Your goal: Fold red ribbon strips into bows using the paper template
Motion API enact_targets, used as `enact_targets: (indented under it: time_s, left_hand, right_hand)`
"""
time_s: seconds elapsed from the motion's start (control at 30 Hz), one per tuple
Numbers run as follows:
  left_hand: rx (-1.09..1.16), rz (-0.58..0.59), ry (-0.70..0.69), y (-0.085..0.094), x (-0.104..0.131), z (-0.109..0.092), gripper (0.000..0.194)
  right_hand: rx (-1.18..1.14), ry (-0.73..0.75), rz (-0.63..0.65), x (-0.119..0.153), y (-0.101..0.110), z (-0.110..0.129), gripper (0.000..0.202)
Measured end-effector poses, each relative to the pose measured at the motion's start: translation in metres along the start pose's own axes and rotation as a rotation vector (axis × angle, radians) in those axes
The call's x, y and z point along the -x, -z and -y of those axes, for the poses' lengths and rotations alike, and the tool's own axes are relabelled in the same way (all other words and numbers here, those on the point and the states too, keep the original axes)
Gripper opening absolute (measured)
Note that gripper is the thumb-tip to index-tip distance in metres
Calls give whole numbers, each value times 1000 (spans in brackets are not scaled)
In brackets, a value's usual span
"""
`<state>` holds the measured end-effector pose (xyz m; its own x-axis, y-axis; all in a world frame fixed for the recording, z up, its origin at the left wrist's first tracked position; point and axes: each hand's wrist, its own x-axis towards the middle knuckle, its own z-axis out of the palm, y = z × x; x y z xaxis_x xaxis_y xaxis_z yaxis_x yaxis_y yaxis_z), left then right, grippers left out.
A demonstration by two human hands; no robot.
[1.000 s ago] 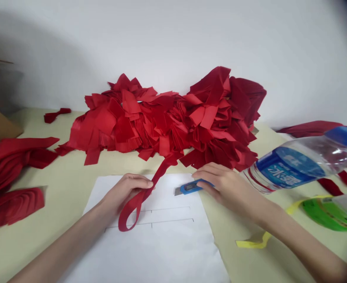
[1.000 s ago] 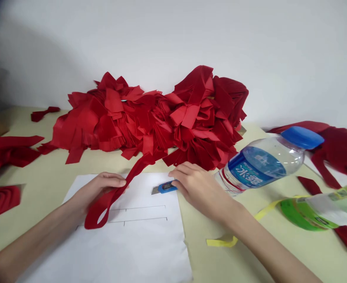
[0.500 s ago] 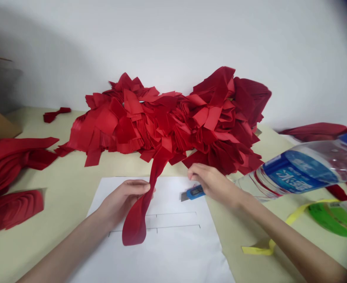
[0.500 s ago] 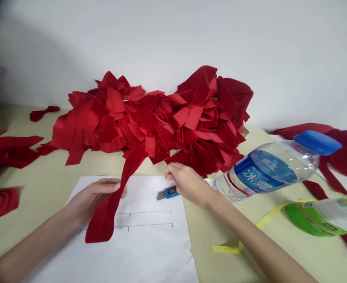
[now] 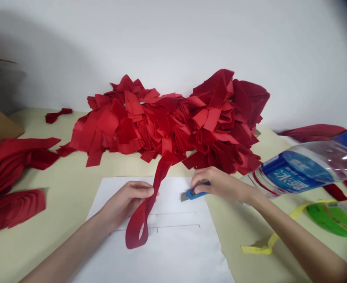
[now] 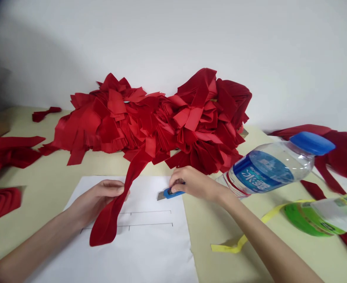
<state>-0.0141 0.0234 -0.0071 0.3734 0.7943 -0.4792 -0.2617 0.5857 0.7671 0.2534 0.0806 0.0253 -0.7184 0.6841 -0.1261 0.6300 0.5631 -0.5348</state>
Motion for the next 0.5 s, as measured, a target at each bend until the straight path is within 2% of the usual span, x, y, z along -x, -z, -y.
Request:
enact_targets:
  time_s: [0.13, 0.23, 0.33, 0.4, 0.43, 0.5]
  left_hand:
    - [5, -17, 3, 3, -2, 3, 7]
    - [10, -13, 0, 3, -2, 3, 7]
    - [13, -4, 0, 1, 0, 1, 8]
    - [30, -4, 7, 0, 1, 0, 8]
    - [47, -2, 14, 0, 2, 0, 8]
    - [84, 17, 31, 1, 3, 0, 9]
  right_hand:
    - [29, -59, -135, 0, 2, 3, 13]
    - [200, -150, -229, 14, 7, 12, 16]
    - [577, -274, -190, 38, 3, 16, 18]
    - [764, -304, -161, 53, -4, 14, 13]
    - [809, -307, -144, 58, -9, 12, 10]
    - [759, -300, -104, 64, -15, 8, 6]
